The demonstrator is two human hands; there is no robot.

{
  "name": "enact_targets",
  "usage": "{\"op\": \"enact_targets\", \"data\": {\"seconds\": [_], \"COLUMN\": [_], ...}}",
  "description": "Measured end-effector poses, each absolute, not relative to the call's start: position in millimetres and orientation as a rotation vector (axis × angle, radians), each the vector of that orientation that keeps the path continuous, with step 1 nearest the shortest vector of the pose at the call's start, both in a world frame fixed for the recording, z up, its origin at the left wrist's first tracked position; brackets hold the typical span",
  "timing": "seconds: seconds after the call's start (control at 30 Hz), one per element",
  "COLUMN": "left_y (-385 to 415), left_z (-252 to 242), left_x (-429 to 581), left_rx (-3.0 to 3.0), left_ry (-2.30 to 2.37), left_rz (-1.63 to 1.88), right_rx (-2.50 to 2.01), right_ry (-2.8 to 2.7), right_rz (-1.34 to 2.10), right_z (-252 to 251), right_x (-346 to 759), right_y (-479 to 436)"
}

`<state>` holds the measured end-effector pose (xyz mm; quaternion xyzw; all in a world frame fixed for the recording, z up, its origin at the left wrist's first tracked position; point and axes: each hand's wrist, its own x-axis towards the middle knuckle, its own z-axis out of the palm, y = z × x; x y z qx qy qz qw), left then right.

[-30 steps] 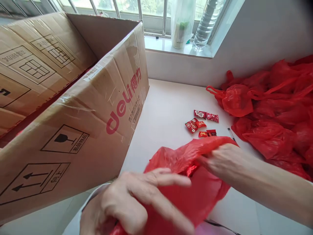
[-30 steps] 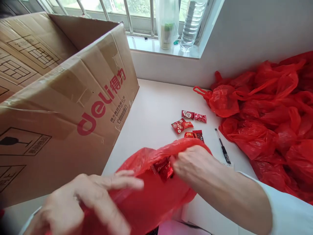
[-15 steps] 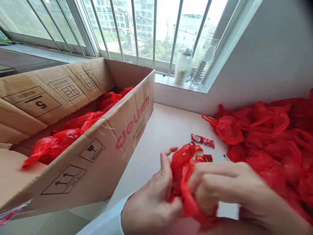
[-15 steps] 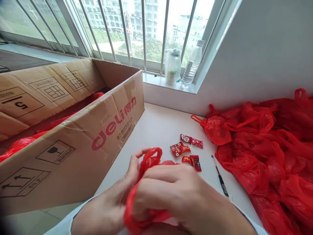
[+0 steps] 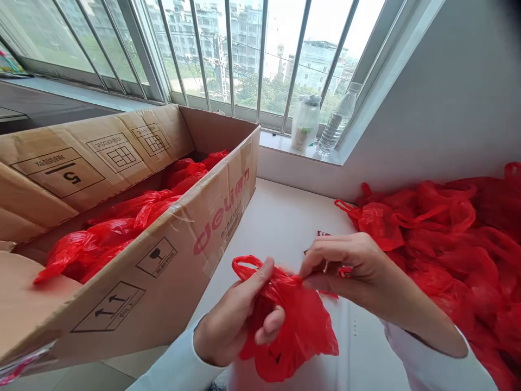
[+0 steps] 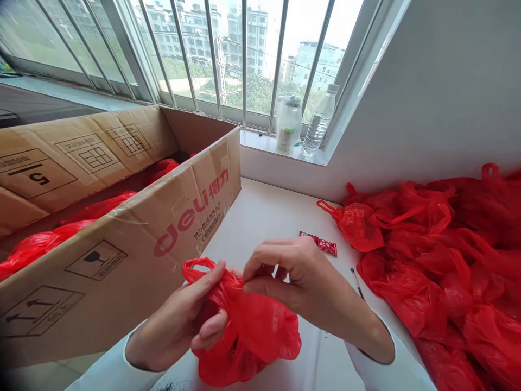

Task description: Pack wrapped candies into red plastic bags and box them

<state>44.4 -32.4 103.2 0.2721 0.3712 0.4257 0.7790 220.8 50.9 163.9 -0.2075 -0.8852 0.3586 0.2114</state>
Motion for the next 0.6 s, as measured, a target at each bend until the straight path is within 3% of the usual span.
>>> {"op": "enact_targets", "data": {"seconds": [0.2, 0.3, 0.47, 0.6], "left_y": [-26.3, -34.4, -57.2, -62.3], "left_z": [110.2, 117.4, 110.0, 86.8], "left_x": [32.2, 29.5, 43.0, 48.2], "left_rx": [0.651, 1.266, 2.58, 2.536], "left_ry": [0.709, 0.801, 1.523, 1.811], "left_rz": [0.913, 0.798, 0.779, 1.039], "right_rx": [-0.43, -0.272, -0.522, -0.447], "right_ry": [-2.509, -2.395, -2.095, -2.318], "right_rz": [0.817, 0.948, 1.441, 1.685], "right_z": [149.8, 144.1, 115.2, 91.6], "right_x": [230.0, 234.3, 225.5, 209.7], "right_y": [5.4, 8.9, 40.0, 48.9]}}
